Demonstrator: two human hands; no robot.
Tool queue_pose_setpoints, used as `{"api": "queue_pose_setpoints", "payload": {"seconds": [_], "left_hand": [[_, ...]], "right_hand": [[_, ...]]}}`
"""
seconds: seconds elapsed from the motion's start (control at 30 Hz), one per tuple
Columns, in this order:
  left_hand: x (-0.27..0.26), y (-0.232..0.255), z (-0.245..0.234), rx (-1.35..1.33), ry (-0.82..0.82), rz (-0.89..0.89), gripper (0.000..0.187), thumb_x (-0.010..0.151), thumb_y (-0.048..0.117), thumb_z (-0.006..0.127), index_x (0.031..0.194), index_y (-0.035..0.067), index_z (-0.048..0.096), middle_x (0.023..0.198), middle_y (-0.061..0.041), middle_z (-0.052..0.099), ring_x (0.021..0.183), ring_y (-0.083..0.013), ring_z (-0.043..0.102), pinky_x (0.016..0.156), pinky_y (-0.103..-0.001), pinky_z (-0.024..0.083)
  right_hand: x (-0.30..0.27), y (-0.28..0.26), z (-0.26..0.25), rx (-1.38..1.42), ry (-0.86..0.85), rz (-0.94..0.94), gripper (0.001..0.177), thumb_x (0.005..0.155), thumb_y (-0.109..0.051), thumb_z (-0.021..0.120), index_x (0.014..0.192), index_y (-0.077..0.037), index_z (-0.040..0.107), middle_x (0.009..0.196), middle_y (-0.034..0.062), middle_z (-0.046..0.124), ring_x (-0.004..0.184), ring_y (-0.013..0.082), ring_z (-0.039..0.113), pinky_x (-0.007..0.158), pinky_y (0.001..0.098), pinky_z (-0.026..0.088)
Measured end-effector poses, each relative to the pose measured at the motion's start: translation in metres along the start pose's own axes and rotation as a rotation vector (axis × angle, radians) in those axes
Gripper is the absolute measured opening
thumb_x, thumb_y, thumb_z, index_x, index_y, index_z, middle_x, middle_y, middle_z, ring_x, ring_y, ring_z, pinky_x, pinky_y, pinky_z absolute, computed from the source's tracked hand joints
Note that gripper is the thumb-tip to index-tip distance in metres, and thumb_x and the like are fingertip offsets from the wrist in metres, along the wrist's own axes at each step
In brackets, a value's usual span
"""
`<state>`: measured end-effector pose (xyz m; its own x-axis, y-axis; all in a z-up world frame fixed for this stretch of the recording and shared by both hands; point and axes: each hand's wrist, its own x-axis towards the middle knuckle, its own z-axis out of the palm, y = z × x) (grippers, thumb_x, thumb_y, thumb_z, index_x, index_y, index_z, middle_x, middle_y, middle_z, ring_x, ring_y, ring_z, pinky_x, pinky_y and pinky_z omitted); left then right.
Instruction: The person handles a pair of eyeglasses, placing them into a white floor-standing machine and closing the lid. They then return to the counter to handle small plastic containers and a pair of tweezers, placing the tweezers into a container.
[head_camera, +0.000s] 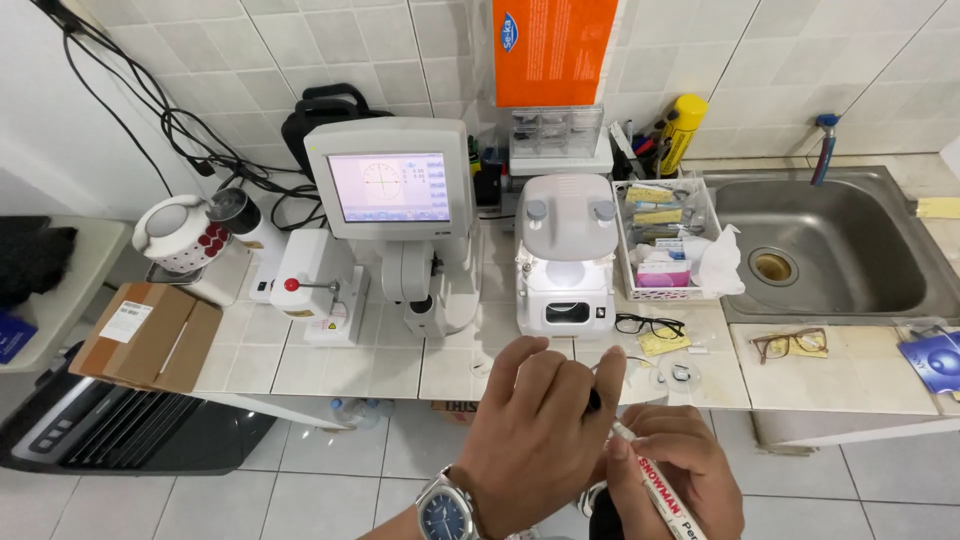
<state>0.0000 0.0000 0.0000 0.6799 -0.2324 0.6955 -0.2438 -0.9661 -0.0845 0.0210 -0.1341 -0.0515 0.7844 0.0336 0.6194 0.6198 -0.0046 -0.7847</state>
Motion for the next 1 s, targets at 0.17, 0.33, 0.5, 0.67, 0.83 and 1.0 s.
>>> {"api": "queue_pose_setpoints", "payload": {"seconds": [0.17,0.33,0.5,0.67,0.83,1.0], "left_hand": [[-0.002,-0.006,0.012,-0.034,-0.018,-0.011,0.056,0.092,0.049,0.068,0.122,0.002,0.068,0.085,-0.007,0.05,0.086,-0.0275,0.049,0.097,-0.047,0.05],[0.0,-0.02,0.029,-0.097,-0.073,0.029,0.078,0.065,0.055,0.09,0.117,0.002,0.067,0.088,-0.009,0.05,0.087,-0.0291,0.048,0.093,-0.047,0.05],[0.005,-0.026,0.051,-0.215,-0.249,0.166,0.073,0.071,0.06,0.081,0.114,0.001,0.071,0.09,-0.007,0.049,0.092,-0.029,0.047,0.099,-0.049,0.044],[0.014,-0.025,0.077,-0.34,-0.255,0.201,0.055,0.073,0.054,0.079,0.091,0.002,0.074,0.092,-0.01,0.054,0.094,-0.0312,0.046,0.095,-0.048,0.044],[0.013,-0.036,0.108,-0.371,-0.256,0.147,0.062,0.068,0.057,0.071,0.095,0.002,0.066,0.111,-0.016,0.058,0.104,-0.0369,0.052,0.096,-0.052,0.043],[0.013,-0.046,0.162,-0.566,-0.493,0.088,0.068,0.077,0.059,0.061,0.125,0.012,0.07,0.116,-0.013,0.057,0.112,-0.0344,0.054,0.092,-0.046,0.043]], "right_hand": [[0.003,0.017,-0.006,0.145,0.11,0.082,0.019,0.086,-0.003,0.072,0.094,-0.008,0.055,0.085,0.0122,0.067,0.082,0.022,0.072,0.082,0.0308,0.067],[0.037,0.038,-0.036,0.381,0.15,0.338,0.024,0.083,0.002,0.074,0.101,-0.007,0.06,0.095,0.0126,0.069,0.09,0.0273,0.074,0.097,0.0387,0.065],[0.063,0.054,-0.053,0.27,-0.05,0.822,0.024,0.089,0.001,0.068,0.078,0.022,0.069,0.119,0.0117,0.068,0.09,0.0291,0.063,0.09,0.0391,0.053],[0.082,0.064,-0.059,0.163,-0.167,0.864,0.011,0.087,0.003,0.072,0.091,0.013,0.072,0.106,0.0117,0.068,0.09,0.026,0.062,0.085,0.0363,0.045],[0.105,0.101,-0.057,0.026,-0.343,0.787,0.018,0.086,0.009,0.072,0.103,0.014,0.076,0.091,0.0249,0.077,0.087,0.0287,0.071,0.082,0.0353,0.054],[0.146,0.191,-0.067,-0.374,-0.703,0.587,0.023,0.076,-0.011,0.083,0.095,0.001,0.089,0.1,0.0126,0.086,0.085,0.0258,0.078,0.075,0.0412,0.053]]}}
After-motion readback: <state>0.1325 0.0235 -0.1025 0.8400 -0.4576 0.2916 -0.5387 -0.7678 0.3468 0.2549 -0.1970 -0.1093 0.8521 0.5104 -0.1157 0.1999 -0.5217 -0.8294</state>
